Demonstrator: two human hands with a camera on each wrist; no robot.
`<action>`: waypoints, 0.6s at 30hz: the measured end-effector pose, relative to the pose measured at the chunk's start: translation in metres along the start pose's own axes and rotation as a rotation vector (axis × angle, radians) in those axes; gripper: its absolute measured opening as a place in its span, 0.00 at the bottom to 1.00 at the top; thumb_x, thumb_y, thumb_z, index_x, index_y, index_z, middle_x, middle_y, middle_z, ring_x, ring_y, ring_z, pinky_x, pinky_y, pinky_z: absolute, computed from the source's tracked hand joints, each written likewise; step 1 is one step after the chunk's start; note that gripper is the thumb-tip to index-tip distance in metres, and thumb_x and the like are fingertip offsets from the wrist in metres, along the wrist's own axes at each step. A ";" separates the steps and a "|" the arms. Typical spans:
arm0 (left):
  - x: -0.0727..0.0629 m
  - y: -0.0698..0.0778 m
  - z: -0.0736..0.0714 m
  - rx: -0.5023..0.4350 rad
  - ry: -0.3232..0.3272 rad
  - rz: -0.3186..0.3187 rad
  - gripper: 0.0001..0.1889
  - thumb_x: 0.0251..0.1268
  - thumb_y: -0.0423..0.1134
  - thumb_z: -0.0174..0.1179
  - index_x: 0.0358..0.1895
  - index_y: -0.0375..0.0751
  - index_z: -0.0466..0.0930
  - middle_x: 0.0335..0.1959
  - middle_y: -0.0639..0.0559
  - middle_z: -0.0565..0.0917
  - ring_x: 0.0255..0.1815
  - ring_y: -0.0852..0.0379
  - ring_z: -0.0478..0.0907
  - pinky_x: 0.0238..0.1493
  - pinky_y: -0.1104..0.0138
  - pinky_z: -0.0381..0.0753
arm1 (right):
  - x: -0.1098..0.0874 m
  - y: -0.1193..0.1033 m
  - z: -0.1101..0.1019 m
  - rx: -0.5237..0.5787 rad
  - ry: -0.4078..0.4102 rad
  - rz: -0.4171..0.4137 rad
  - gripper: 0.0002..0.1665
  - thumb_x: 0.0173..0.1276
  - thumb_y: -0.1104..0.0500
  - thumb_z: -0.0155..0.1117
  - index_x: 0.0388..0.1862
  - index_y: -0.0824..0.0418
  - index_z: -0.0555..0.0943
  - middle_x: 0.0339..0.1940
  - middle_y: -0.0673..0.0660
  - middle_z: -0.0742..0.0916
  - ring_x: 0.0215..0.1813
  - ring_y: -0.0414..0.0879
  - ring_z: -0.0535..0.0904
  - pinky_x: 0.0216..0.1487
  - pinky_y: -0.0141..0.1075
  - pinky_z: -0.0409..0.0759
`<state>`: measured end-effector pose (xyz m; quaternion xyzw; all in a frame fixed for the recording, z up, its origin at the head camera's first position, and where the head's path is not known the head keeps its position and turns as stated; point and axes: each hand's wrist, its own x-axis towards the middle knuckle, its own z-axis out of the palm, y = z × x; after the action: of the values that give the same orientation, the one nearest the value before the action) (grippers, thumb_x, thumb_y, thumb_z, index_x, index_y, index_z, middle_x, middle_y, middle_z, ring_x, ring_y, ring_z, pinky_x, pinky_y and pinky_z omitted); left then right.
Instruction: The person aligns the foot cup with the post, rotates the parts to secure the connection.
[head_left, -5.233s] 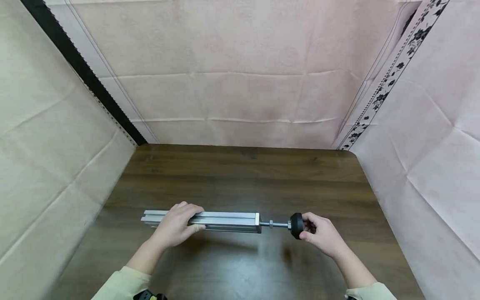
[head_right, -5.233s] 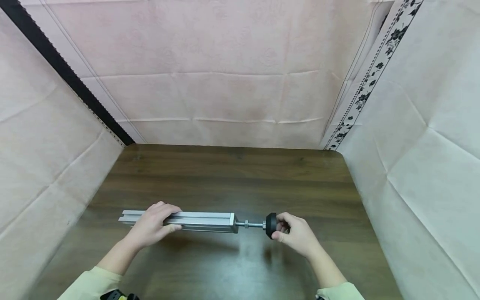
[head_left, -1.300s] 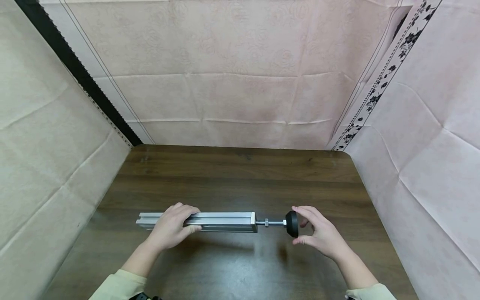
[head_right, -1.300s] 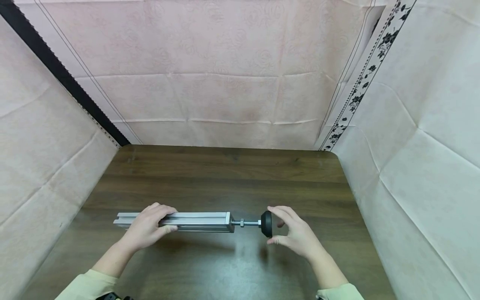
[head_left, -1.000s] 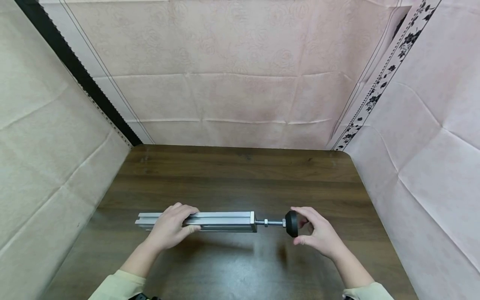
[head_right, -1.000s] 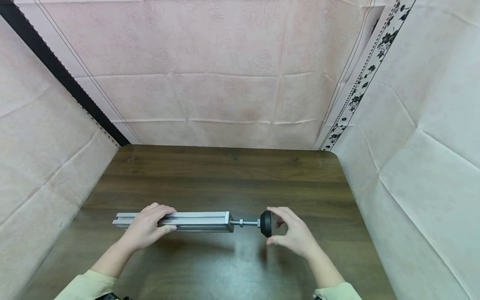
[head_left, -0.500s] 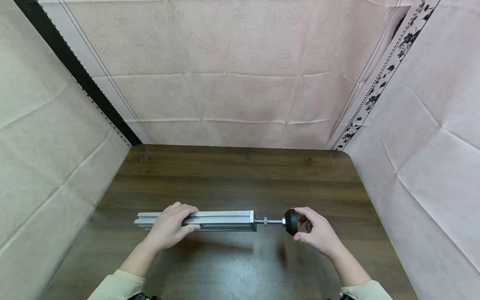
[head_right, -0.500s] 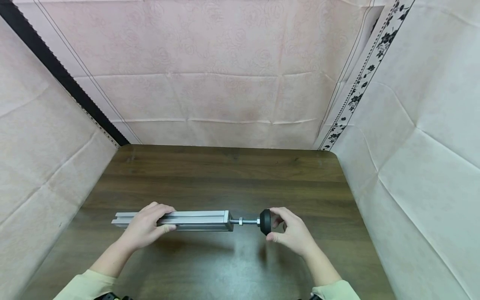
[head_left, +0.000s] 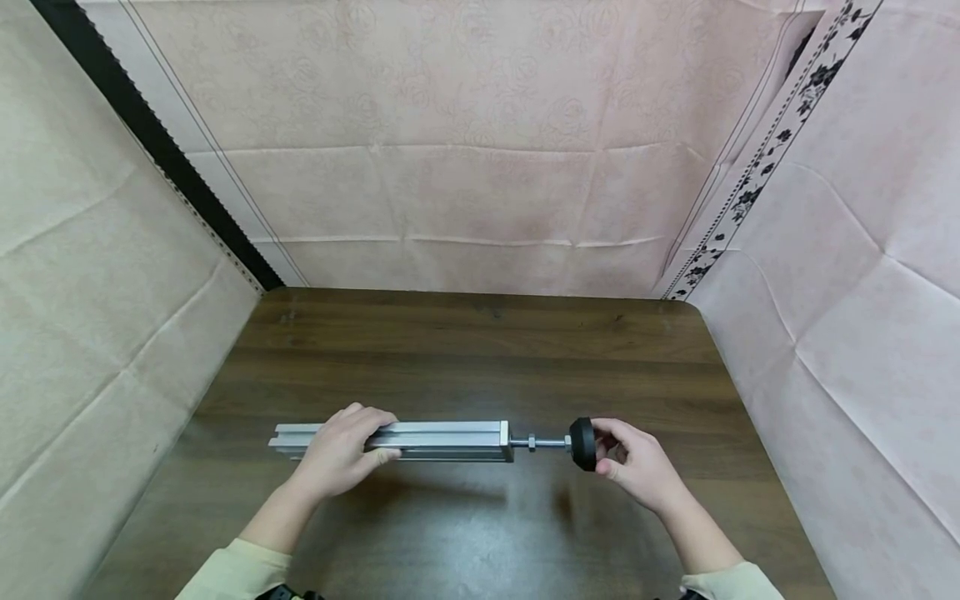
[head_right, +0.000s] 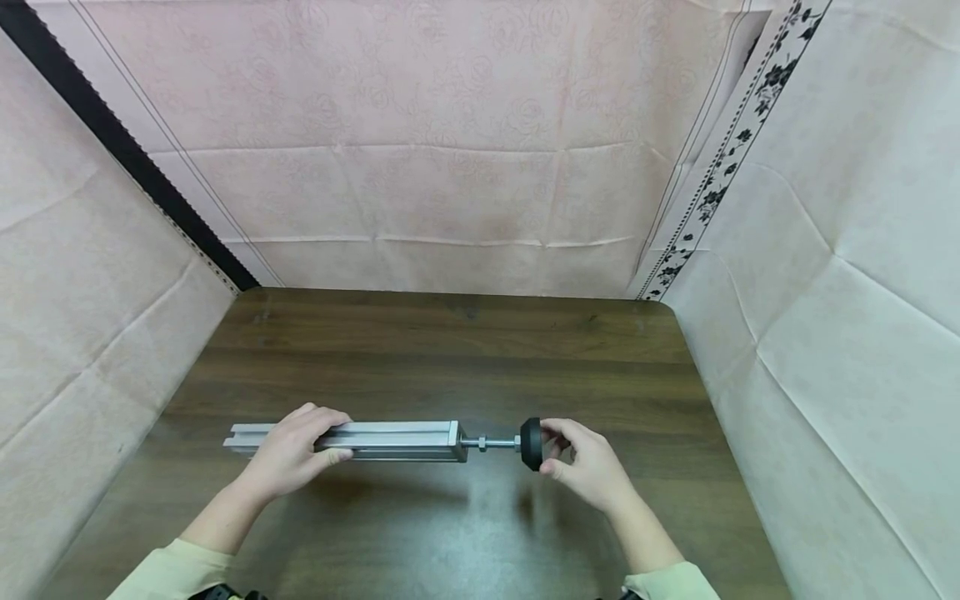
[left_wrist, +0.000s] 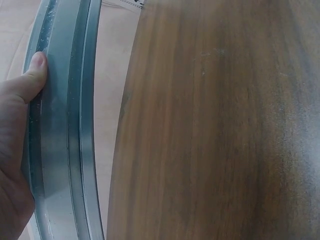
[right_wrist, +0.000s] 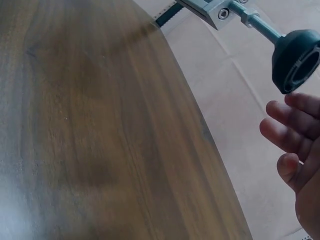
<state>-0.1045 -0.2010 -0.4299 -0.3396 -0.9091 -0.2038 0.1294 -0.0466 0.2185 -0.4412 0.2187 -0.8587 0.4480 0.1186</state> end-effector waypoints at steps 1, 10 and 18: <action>0.000 0.000 0.000 0.000 -0.002 -0.002 0.21 0.47 0.50 0.70 0.43 0.45 0.80 0.39 0.56 0.82 0.38 0.58 0.73 0.41 0.61 0.73 | -0.001 0.001 -0.001 0.006 -0.004 0.007 0.47 0.53 0.26 0.51 0.54 0.64 0.76 0.36 0.53 0.83 0.32 0.42 0.78 0.27 0.30 0.72; 0.000 0.000 0.000 0.003 -0.017 -0.013 0.21 0.47 0.50 0.70 0.43 0.44 0.80 0.39 0.56 0.82 0.38 0.58 0.73 0.41 0.60 0.72 | -0.007 0.000 -0.003 -0.091 -0.077 0.011 0.64 0.34 0.53 0.81 0.72 0.55 0.58 0.57 0.53 0.75 0.37 0.41 0.75 0.27 0.28 0.70; 0.001 -0.001 0.001 0.004 -0.021 -0.015 0.21 0.47 0.50 0.70 0.43 0.45 0.80 0.39 0.56 0.82 0.38 0.58 0.73 0.41 0.61 0.73 | -0.006 0.000 0.001 -0.133 -0.042 -0.071 0.58 0.33 0.58 0.80 0.69 0.54 0.65 0.56 0.52 0.74 0.33 0.39 0.77 0.24 0.25 0.69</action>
<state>-0.1060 -0.2010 -0.4305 -0.3348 -0.9133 -0.1994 0.1189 -0.0413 0.2195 -0.4445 0.2501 -0.8806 0.3806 0.1307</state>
